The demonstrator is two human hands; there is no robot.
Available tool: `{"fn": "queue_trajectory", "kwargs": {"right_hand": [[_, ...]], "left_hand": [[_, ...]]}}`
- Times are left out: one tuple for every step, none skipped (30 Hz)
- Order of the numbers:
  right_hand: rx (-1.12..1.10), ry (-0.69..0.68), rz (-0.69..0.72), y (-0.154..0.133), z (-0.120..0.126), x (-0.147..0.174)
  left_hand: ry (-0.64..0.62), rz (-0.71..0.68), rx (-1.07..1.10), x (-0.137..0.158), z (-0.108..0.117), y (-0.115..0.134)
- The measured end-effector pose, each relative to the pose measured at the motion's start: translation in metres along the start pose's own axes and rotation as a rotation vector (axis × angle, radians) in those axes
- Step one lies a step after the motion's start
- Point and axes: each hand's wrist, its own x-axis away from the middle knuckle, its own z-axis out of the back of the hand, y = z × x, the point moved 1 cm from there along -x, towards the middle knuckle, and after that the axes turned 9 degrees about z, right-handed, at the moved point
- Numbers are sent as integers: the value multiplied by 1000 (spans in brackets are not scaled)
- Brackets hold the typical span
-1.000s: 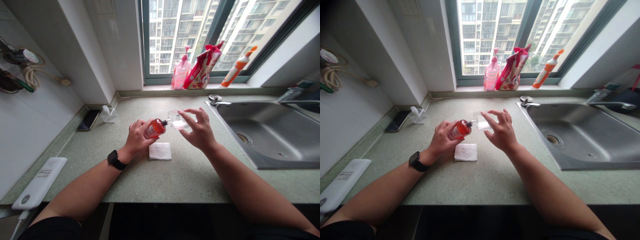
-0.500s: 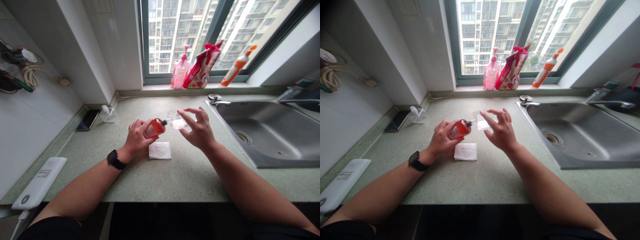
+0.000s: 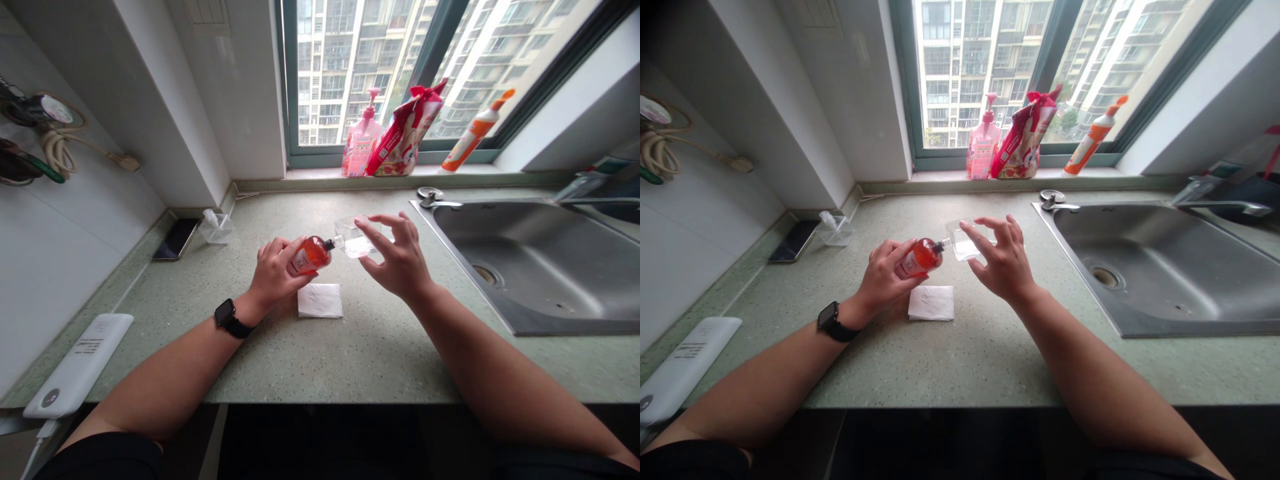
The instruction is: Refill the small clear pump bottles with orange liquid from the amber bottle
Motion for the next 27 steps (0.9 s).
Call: {"fn": "queue_trajectory", "kwargs": {"right_hand": [[0,-1,-1,0,0,0],[0,0,-1,0,0,0],[1,1,-1,0,0,0],[2,1,1,-1,1,-1],[3,1,2,-1,1,-1],[2,2,3,-1,1,-1],[1,3,3,-1,1,0],[-1,4,2,-1,0,0],[-3,4,1,-1,0,0],[-6,4,-2,-1,0,0],[-9,4,-3,0,0,0],[-11,4,-5,0,0,0],[-13,4,-7,0,0,0],[-15,4,-9,-1,0,0],[-17,4,-10,-1,0,0],[-18,5,-10,-1,0,0],[-21,7,-9,-1,0,0],[-23,10,-7,-1,0,-1],[-27,13,-5,-2,0,-1],[-31,16,-4,-2,1,-1],[-34,18,-5,-2,1,-1],[-37,19,-6,-2,1,-2],[-39,18,-7,-2,1,-2],[-41,18,-5,-2,1,-2],[-46,18,-2,-1,1,-2],[-53,18,1,-1,1,-2],[-64,18,3,-1,1,-2]], "left_hand": [[0,0,0,0,0,0],[0,-1,0,0,0,0],[1,-1,0,0,0,0],[3,-3,1,0,0,0],[3,-4,2,0,0,0],[4,-5,2,0,0,0],[5,-6,3,0,0,0],[6,-6,3,0,0,0],[7,-6,3,0,0,-1],[8,-6,3,0,0,-1],[8,-6,4,0,0,-1],[7,-7,4,0,0,0],[7,-7,5,0,0,0],[6,-7,4,0,0,0],[6,-7,4,0,0,0],[5,-7,4,0,-1,0],[5,-7,4,0,-1,-1],[4,-6,4,0,-1,-1],[3,-5,5,0,-1,-1],[3,-5,5,-1,-1,-1],[2,-5,5,-1,-1,-1],[2,-6,5,-1,-1,-1],[3,-7,5,-1,-1,-1],[3,-8,6,-1,-1,-1],[4,-8,6,-1,-1,-1],[3,-8,5,-1,-1,-1],[2,-6,4,-1,-1,-1]]}}
